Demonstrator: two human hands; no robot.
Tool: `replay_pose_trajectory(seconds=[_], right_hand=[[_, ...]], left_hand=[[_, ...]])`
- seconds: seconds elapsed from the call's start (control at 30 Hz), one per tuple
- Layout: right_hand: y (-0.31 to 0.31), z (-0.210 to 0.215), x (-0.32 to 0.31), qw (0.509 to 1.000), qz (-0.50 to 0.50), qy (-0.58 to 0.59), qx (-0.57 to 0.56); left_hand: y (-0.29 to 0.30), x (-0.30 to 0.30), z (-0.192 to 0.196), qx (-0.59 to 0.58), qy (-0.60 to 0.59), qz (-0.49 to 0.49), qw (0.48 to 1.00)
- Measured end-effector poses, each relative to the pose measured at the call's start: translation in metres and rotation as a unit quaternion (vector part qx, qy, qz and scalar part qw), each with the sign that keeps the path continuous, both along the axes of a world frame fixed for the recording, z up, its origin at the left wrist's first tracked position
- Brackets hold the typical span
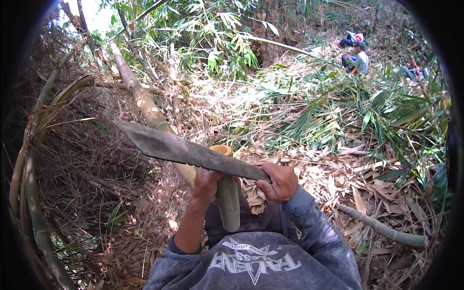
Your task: The person uses a machete to cut a section from a bamboo stalk in a forest. They then use the machete to scrape and clean the outer surface of the cut bamboo piece.
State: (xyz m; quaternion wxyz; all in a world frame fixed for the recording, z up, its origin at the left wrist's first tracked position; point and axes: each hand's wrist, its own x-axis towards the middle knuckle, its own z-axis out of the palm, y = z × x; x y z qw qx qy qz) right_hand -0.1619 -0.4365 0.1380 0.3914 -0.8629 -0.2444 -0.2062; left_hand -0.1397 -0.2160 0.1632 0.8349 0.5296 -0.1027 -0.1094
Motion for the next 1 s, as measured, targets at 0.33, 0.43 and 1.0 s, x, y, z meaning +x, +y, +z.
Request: replay_pose_trajectory(seconds=[0.33, 0.43, 1.0], right_hand=[[-0.124, -0.134, 0.028, 0.908, -0.206, 0.334, -0.147], [-0.103, -0.119, -0.012, 0.909, -0.241, 0.34, 0.016], [-0.022, 0.012, -0.009, 0.995, -0.052, 0.058, 0.059]], left_hand=[[0.004, -0.009, 0.074, 0.013, -0.112, -0.037, 0.993], [0.007, 0.008, 0.043, -0.027, -0.035, -0.078, 0.996], [-0.002, 0.02, 0.008, -0.078, -0.02, -0.05, 0.995]])
